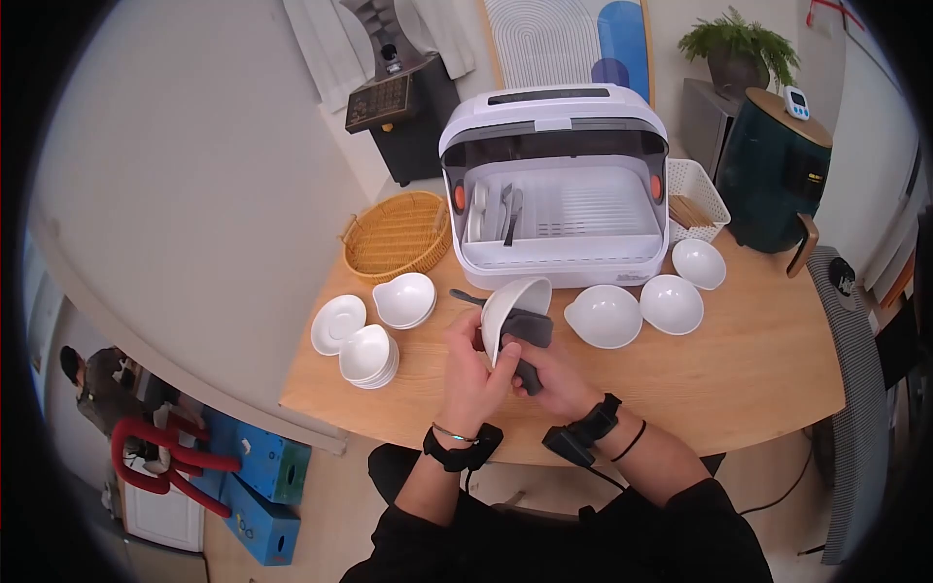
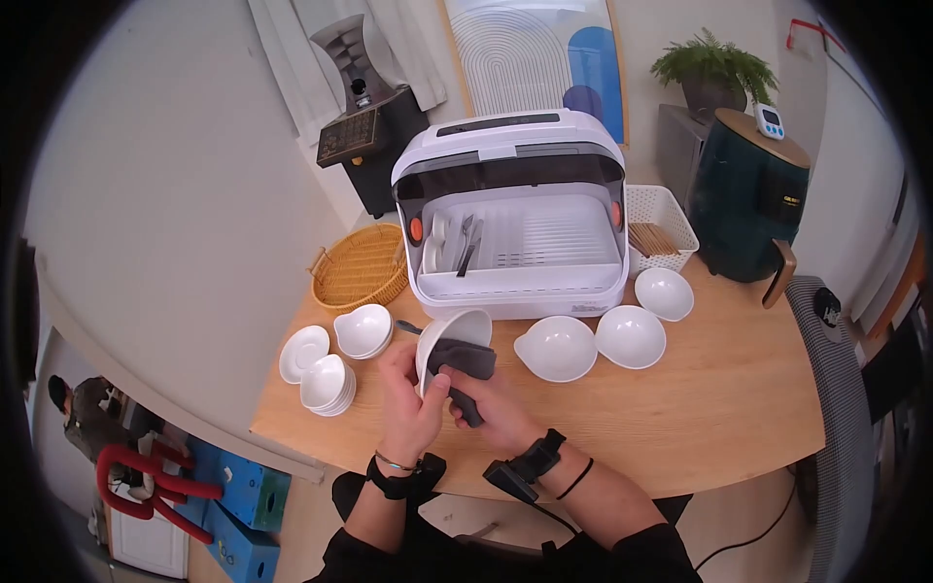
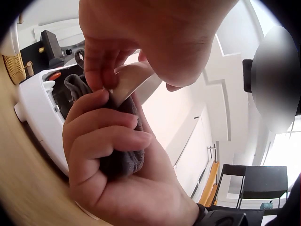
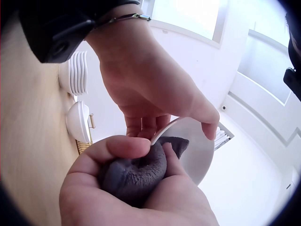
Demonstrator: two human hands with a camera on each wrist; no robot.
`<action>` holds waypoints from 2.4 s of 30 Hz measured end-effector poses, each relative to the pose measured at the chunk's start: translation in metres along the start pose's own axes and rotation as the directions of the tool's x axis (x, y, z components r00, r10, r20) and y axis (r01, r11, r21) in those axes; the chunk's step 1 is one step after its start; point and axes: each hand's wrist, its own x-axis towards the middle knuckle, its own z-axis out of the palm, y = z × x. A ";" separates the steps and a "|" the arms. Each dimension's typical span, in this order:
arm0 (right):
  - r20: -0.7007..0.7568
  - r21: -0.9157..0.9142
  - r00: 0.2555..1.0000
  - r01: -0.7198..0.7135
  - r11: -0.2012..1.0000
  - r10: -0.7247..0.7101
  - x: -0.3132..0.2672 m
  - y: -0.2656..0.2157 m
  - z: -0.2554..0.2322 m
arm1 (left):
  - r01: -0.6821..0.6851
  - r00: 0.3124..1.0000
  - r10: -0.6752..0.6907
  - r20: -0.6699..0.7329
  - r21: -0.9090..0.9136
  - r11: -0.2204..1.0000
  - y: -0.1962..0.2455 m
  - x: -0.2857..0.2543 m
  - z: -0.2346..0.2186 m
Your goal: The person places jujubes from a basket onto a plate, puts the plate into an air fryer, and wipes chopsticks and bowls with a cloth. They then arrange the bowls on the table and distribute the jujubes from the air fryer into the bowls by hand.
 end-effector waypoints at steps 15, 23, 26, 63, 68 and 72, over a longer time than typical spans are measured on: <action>-0.054 -0.362 0.940 0.297 0.884 -0.338 -0.004 -0.011 0.016 | 0.042 0.844 -0.235 0.482 0.377 0.925 0.060 0.041 -0.050; -0.017 -0.526 0.950 0.257 0.811 -0.312 0.001 -0.008 0.004 | -0.086 0.806 -0.260 0.531 0.540 0.838 0.056 0.044 -0.057; 0.076 -0.640 0.915 0.350 0.684 -0.397 0.004 -0.003 0.001 | -0.087 0.760 -0.324 0.563 0.583 0.808 0.067 0.057 -0.057; -0.135 -0.270 0.959 0.207 0.940 -0.250 -0.005 -0.021 0.007 | 0.034 0.876 -0.223 0.427 0.408 0.912 0.043 0.029 -0.027; -0.183 -0.153 0.963 0.171 0.973 -0.197 -0.003 -0.017 0.003 | 0.142 0.856 -0.303 0.418 0.373 0.917 0.024 0.016 -0.024; -0.107 -0.509 0.868 0.371 0.777 -0.485 0.010 -0.005 -0.007 | 0.061 0.780 -0.327 0.533 0.455 0.888 0.039 0.036 -0.051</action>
